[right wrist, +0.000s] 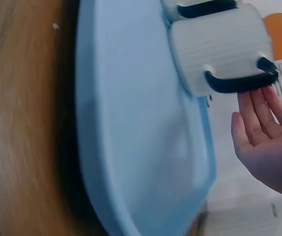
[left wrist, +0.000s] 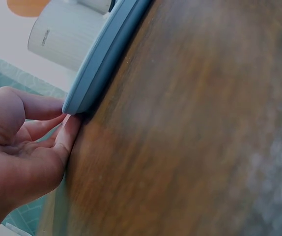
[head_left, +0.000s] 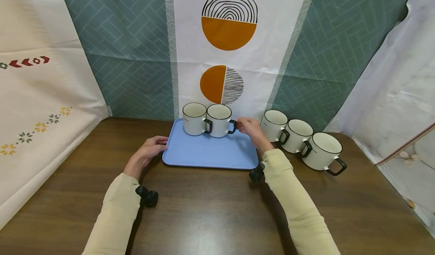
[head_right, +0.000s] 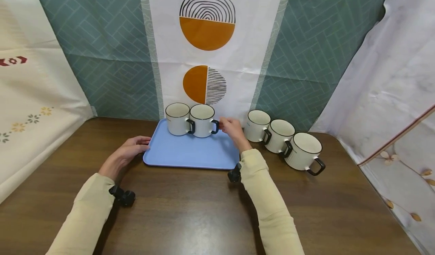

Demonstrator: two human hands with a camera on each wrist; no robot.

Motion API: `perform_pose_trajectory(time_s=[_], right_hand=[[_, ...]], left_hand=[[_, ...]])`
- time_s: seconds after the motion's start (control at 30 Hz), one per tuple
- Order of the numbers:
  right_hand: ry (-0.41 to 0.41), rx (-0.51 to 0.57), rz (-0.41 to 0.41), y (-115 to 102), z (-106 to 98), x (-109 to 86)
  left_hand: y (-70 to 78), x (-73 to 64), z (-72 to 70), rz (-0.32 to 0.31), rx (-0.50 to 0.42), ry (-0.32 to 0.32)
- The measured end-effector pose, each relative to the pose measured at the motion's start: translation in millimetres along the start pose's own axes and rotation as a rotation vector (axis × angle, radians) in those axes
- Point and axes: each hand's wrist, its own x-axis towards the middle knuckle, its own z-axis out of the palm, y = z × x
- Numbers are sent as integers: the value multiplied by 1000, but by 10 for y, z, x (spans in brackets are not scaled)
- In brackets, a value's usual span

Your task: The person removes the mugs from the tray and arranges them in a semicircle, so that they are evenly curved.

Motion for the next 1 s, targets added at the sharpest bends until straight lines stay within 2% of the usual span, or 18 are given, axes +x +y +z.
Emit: perform_pose_trajectory(time_s=[0.17,0.37,0.57,0.73,1.0], right_hand=[[-21,-6,20,8,133,33],[-63,-53,-16,17,239,53],[-51,-9,-42,65,279,58],[21,112,-78,147,283,57],[226,305,-93,207,248,2]], left_hand=[[22,-16,-5,9,2,-8],[26,-5,-12,0,0,-13],[6,10,-11,7,-6,-7],[-22,18,-10,13,-12,-2],[-34,5,-27,-7,-5,-2]])
